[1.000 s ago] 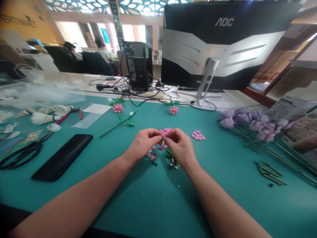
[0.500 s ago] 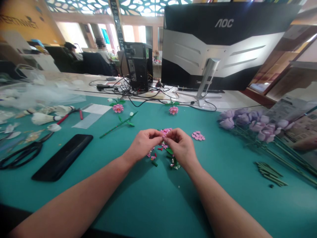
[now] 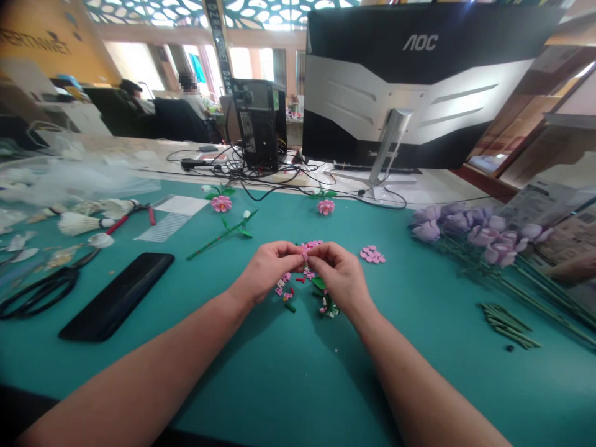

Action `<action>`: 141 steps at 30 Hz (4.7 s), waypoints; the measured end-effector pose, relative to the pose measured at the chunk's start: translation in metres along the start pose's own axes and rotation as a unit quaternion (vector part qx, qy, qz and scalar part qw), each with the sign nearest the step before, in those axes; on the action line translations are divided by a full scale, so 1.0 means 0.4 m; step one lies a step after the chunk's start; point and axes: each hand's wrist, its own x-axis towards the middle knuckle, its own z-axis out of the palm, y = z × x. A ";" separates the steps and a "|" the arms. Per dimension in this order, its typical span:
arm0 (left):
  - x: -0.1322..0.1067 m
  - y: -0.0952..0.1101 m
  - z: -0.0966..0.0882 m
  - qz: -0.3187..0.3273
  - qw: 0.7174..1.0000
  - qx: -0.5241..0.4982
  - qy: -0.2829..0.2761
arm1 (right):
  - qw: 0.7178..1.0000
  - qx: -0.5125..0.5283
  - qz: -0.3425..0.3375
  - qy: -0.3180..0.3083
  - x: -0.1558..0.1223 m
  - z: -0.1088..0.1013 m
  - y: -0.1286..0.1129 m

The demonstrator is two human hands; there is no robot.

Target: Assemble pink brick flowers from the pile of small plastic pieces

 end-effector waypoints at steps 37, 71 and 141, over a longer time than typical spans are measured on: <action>-0.004 -0.021 0.011 0.002 0.997 0.073 0.015 | 0.969 -0.234 -0.053 0.050 -0.019 0.019 0.014; -0.034 0.016 0.011 0.103 0.994 0.028 -0.009 | 0.961 -0.194 -0.187 0.066 -0.027 -0.001 -0.038; -0.042 0.037 0.006 0.083 0.991 -0.086 -0.052 | 0.967 -0.158 -0.183 0.079 -0.063 0.014 -0.090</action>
